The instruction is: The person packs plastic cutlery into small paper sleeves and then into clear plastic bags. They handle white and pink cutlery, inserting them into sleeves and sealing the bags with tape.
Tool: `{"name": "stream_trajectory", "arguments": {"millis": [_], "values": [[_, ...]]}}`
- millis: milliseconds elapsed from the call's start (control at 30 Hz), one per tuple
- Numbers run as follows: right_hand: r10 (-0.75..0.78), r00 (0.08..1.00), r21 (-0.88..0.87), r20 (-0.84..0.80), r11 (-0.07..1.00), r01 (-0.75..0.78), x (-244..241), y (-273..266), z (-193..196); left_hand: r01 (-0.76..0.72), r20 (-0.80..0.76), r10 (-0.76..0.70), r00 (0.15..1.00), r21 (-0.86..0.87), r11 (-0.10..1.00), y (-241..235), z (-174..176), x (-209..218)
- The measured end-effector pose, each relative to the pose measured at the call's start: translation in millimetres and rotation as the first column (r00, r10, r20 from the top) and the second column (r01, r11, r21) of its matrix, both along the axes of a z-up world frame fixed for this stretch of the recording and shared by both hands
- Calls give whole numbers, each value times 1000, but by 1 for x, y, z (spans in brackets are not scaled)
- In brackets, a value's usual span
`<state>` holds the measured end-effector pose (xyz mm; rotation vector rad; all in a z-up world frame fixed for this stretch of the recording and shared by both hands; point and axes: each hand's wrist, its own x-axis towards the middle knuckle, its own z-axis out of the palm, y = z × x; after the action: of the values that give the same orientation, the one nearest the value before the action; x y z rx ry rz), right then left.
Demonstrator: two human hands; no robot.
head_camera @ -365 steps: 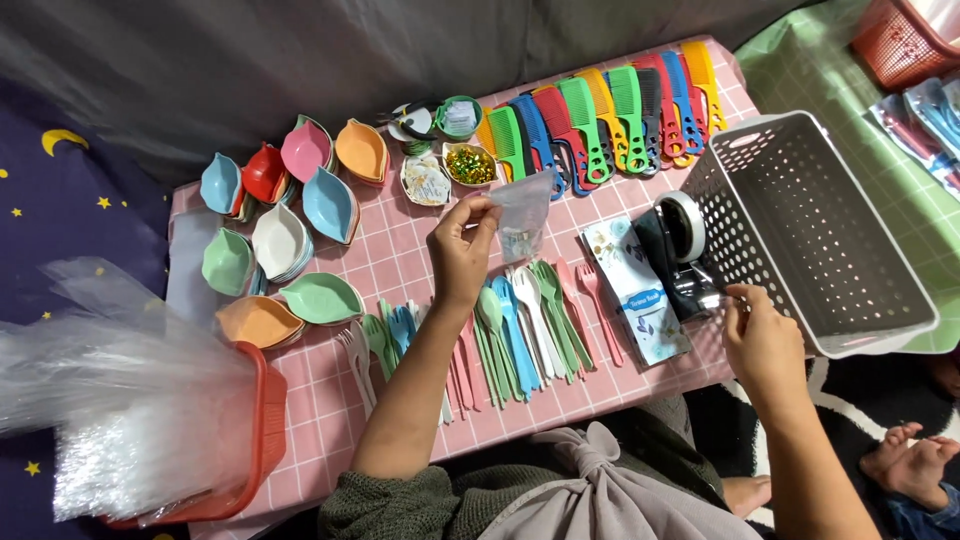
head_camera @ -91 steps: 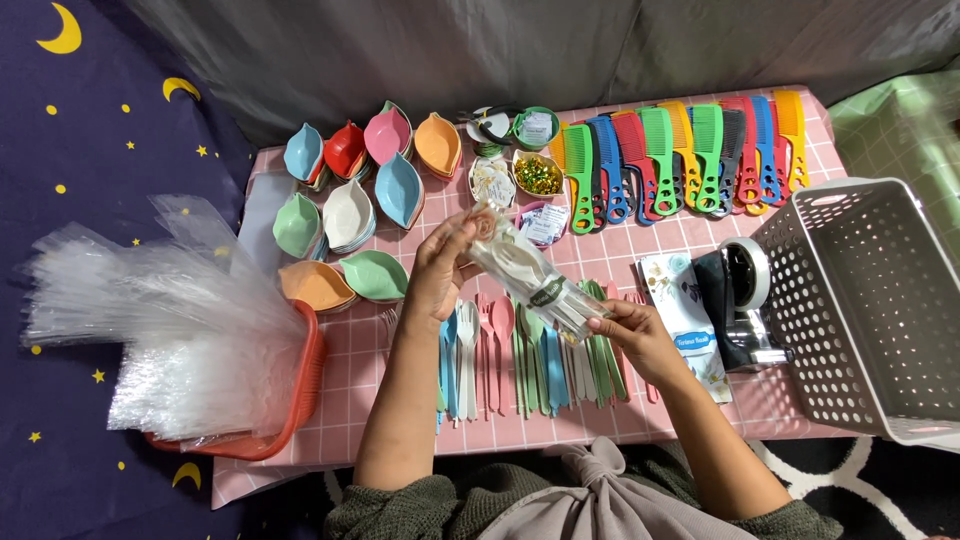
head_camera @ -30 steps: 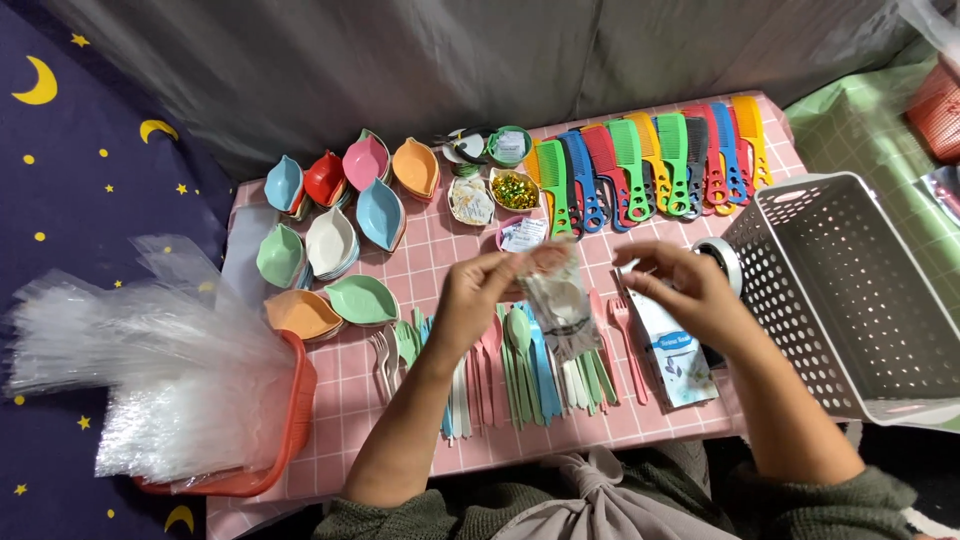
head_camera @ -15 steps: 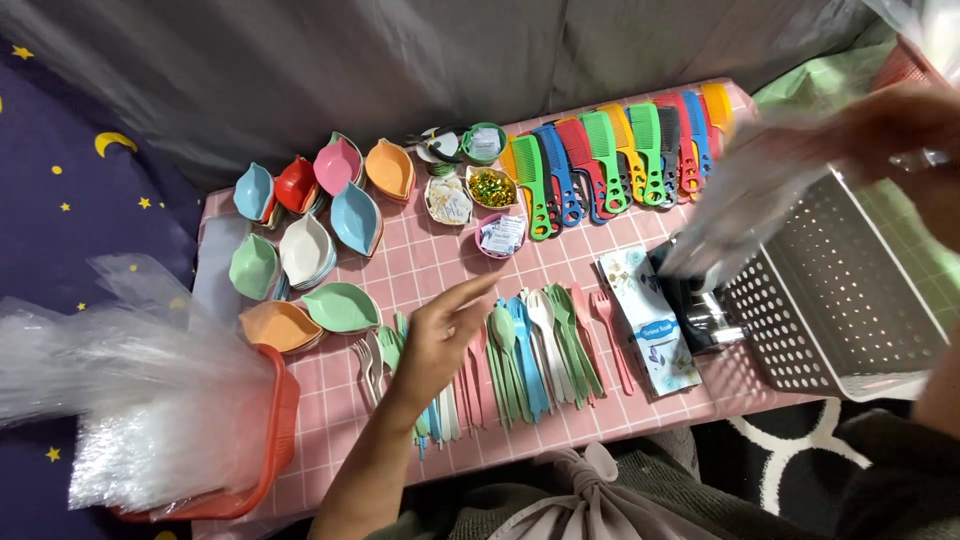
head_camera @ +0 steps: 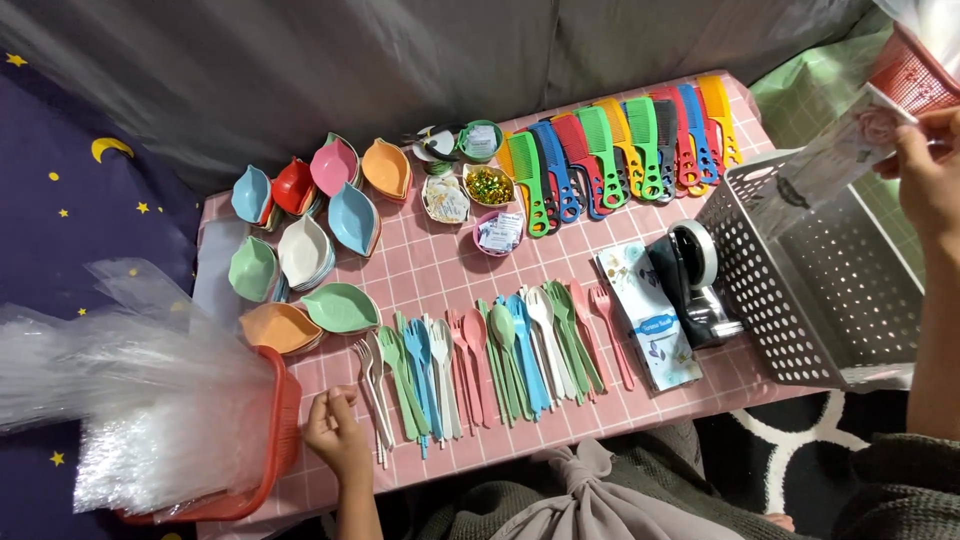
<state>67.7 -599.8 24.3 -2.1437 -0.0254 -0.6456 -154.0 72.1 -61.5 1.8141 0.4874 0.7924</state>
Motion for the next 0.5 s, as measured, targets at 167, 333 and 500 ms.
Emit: {"name": "stream_trajectory", "arguments": {"millis": [167,333,500], "values": [[10,1000,108,-26,994,-7,4,1,-17,-43,73,37,997,90,995,0,-17,4],[35,998,218,-58,976,-21,27,-49,-57,-65,101,53,993,111,992,0,-23,7],[5,999,43,-48,999,-3,21,-50,-48,-53,66,48,997,70,996,-3,-18,7]]}}
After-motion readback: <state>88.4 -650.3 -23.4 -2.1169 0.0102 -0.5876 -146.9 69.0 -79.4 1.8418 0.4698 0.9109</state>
